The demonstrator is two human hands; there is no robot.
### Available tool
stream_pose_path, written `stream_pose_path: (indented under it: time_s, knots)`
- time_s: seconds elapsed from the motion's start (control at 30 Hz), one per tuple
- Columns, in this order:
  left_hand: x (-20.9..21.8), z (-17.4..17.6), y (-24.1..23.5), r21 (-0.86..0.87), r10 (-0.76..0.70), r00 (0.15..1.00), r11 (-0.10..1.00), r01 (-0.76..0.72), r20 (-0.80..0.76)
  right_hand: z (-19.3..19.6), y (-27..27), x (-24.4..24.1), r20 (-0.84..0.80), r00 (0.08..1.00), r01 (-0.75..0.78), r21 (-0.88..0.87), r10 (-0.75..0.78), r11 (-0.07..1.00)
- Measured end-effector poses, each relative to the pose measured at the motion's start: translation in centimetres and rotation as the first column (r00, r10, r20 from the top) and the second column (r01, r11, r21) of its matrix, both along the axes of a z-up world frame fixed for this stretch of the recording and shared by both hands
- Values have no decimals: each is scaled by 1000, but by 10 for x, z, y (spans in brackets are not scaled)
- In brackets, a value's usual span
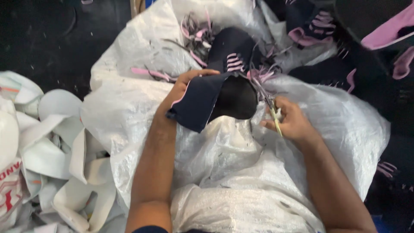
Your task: Trimming excess material and threads from shoe upper components using scissors.
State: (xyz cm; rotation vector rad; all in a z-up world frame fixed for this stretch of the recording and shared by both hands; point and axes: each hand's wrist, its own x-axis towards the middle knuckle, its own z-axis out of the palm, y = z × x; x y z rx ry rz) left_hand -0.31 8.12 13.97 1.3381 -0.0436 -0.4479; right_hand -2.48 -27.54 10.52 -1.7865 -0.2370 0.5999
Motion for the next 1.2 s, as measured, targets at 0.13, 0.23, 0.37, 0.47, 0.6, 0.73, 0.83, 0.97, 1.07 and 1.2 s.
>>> stream_pose_path:
  time_s: [0.13,0.23,0.37,0.47,0.6,0.73,0.83,0.97,1.07,1.2]
  knots:
    - [-3,18,-4,-145,-50,995,989,37,-90,5,2,3,322,933,-112,-162,160,980]
    - [-1,15,-4,-121,-152,987,980,157,51,15,5,4,284,947,-81,-245,151,966]
    - [1,15,-4,-106,-159,987,982,159,8,7,1,0,230,965,-69,-227,123,971]
    - [2,23,-4,-141,-165,986,977,159,-33,2,-1,0,217,970,-65,-217,113,974]
    - [-2,32,-9,-188,-124,982,977,96,-143,-10,-7,-1,161,979,-96,-161,122,982]
    - [-1,43,-14,-142,-128,984,984,110,-122,-3,-6,3,128,973,-187,-48,192,981]
    - [-3,40,-15,-69,-205,977,977,202,-49,-5,-5,1,175,955,-245,14,239,969]
    - [-1,42,-17,-132,-167,975,980,148,-149,-2,-2,-1,148,974,-163,-72,172,984]
    - [0,40,-16,-147,-151,980,980,131,-130,-2,-1,-3,114,984,-128,-71,136,989]
    - [0,33,-15,-148,-144,983,981,126,-118,-1,0,-2,89,985,-142,-46,145,989]
